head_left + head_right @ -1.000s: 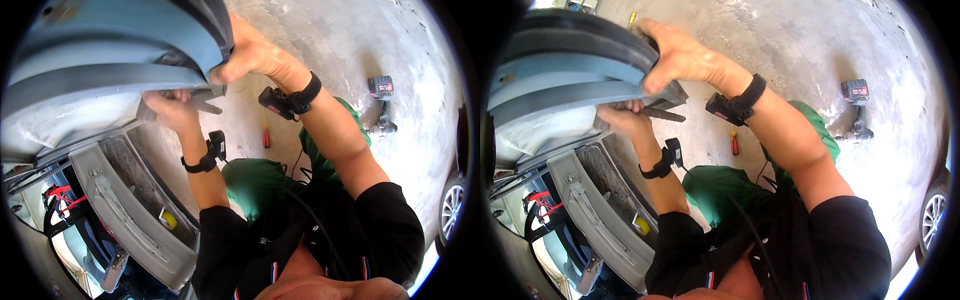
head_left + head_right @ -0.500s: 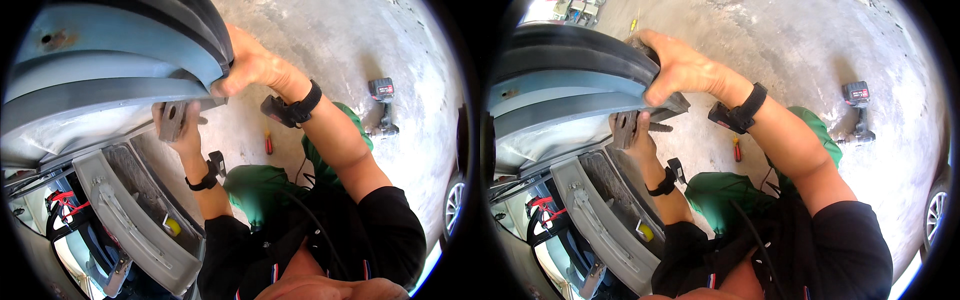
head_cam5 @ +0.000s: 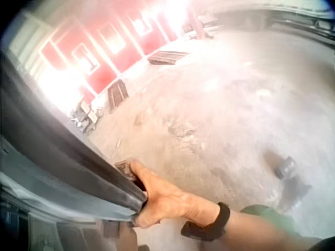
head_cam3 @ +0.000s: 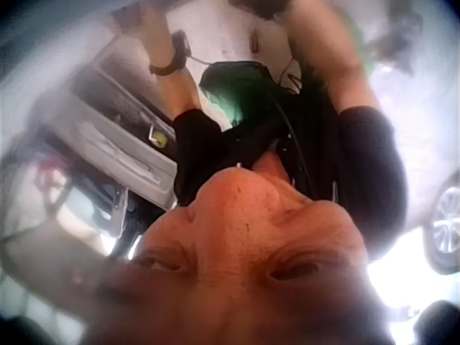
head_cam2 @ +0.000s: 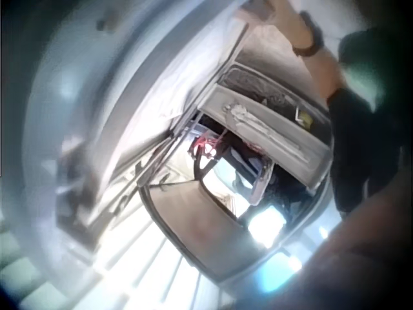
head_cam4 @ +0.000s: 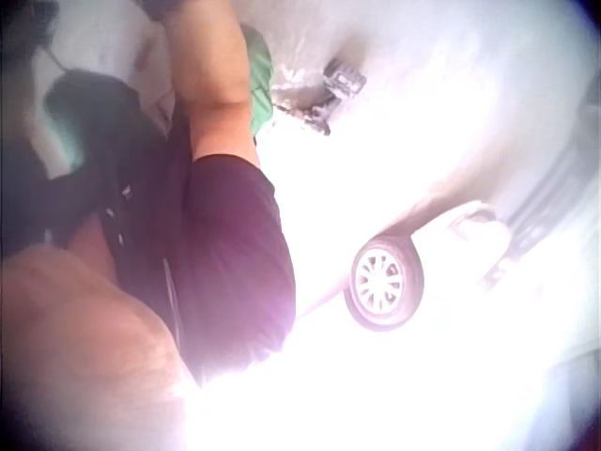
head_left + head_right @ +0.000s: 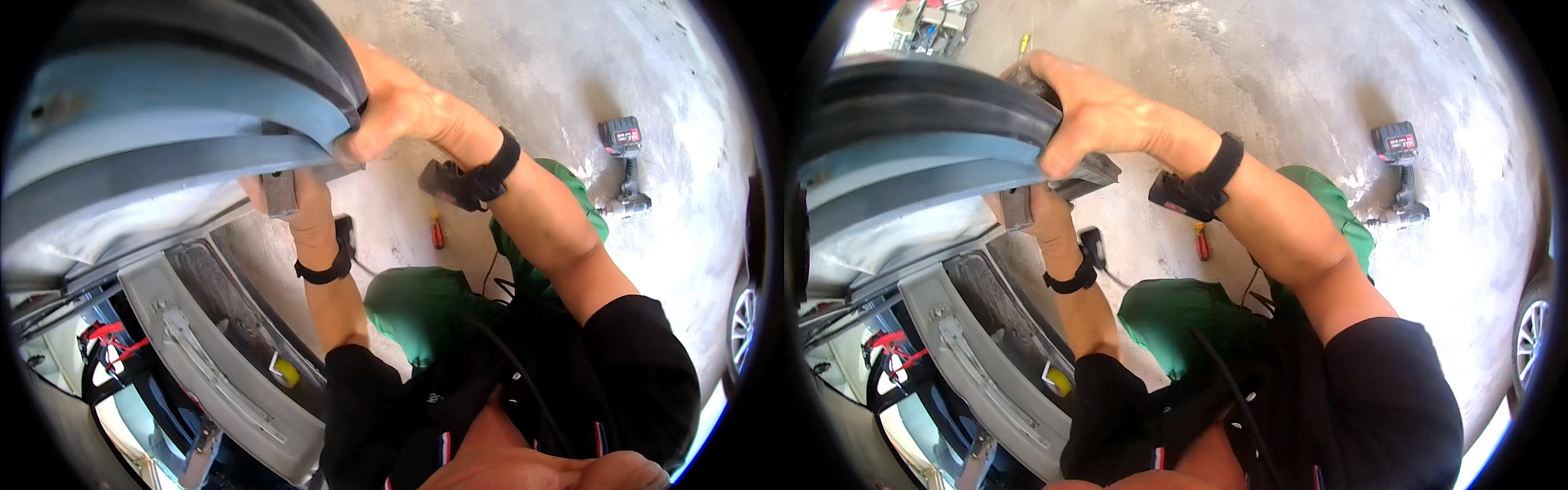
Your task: The person uses a screwdriver, a hammer, and a metal block to straighten and align the metal frame and outer panel of a blue vehicle door.
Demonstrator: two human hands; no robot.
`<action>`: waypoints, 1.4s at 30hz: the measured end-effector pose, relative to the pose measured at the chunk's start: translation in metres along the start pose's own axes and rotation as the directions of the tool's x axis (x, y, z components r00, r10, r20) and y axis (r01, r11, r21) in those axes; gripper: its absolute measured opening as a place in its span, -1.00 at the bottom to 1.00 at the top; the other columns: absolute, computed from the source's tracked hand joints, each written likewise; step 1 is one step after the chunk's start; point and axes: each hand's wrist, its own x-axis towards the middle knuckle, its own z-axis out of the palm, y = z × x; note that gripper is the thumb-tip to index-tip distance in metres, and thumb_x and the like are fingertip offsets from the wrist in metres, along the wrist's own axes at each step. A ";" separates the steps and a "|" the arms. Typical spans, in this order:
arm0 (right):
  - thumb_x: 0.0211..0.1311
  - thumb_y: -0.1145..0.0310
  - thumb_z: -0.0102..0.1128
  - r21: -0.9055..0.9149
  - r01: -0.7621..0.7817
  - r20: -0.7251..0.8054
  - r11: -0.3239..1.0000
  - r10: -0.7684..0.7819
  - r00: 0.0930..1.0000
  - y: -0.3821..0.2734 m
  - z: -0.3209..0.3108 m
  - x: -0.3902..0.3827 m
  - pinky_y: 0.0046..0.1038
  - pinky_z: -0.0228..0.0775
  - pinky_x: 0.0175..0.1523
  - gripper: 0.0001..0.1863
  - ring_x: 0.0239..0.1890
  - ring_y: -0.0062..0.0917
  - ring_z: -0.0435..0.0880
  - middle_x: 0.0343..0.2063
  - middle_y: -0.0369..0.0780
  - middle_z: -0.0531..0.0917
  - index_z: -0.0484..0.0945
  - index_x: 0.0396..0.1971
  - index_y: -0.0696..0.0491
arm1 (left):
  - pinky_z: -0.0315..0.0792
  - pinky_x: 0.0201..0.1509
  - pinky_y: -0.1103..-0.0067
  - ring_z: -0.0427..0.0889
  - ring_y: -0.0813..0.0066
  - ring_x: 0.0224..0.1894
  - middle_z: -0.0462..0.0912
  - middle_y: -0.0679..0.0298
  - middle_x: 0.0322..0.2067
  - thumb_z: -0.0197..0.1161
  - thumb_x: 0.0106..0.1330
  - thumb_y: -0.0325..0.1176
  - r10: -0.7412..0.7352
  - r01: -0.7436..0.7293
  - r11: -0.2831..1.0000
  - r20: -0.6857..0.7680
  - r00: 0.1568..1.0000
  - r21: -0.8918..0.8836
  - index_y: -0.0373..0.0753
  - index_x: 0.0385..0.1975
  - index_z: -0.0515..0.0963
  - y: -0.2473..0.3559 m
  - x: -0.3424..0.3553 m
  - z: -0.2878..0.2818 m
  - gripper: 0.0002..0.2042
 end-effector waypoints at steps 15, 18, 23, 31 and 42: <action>-0.52 0.33 0.40 -0.085 0.101 -0.052 0.991 -0.105 0.993 0.002 0.002 -0.002 -0.41 0.46 0.01 -0.16 -0.16 -0.27 0.62 -0.25 -0.08 0.63 0.43 0.00 0.27 | 0.49 -0.12 0.36 0.61 0.12 -0.18 0.60 0.00 -0.17 0.34 0.17 -0.46 0.231 -0.233 0.921 0.044 0.972 0.312 -0.43 -0.16 0.48 0.019 0.015 -0.007 -0.71; -0.52 0.33 0.40 -0.033 -0.042 -0.008 0.999 0.041 0.999 -0.007 -0.003 -0.007 -0.43 0.43 0.04 -0.15 -0.13 -0.29 0.60 -0.21 -0.07 0.62 0.42 0.02 0.27 | 0.49 -0.17 0.42 0.61 0.13 -0.19 0.59 0.03 -0.21 0.33 0.20 -0.45 0.174 -0.152 0.886 -0.011 0.985 0.438 -0.43 -0.25 0.45 0.017 -0.008 -0.022 -0.76; -0.47 0.34 0.40 0.160 -0.062 0.005 0.985 0.062 0.998 0.003 0.007 -0.004 -0.45 0.42 0.04 -0.13 -0.11 -0.36 0.58 -0.18 -0.08 0.59 0.37 0.06 0.30 | 0.47 -0.01 0.36 0.60 0.09 -0.15 0.58 0.02 -0.15 0.32 0.11 -0.57 0.200 -0.203 0.972 0.041 0.979 0.121 -0.43 -0.11 0.48 -0.002 0.011 -0.006 -0.68; -0.54 0.30 0.40 0.026 -0.022 -0.032 0.999 0.023 0.999 0.006 -0.002 -0.001 -0.43 0.42 0.01 -0.12 -0.15 -0.33 0.59 -0.25 -0.06 0.61 0.42 0.02 0.30 | 0.43 -0.15 0.48 0.50 0.43 -0.30 0.50 0.19 -0.34 0.35 0.13 -0.57 0.087 -0.097 0.923 0.044 0.995 0.371 -0.38 -0.23 0.47 0.041 0.010 -0.046 -0.76; -0.51 0.34 0.40 0.026 0.077 -0.076 0.997 -0.075 0.994 0.008 0.004 -0.004 -0.44 0.43 0.01 -0.14 -0.14 -0.35 0.61 -0.24 -0.07 0.63 0.41 0.04 0.27 | 0.47 -0.11 0.35 0.61 0.14 -0.23 0.57 0.03 -0.26 0.31 0.19 -0.44 0.225 -0.219 0.944 0.002 0.974 0.247 -0.42 -0.22 0.47 0.006 0.027 -0.019 -0.75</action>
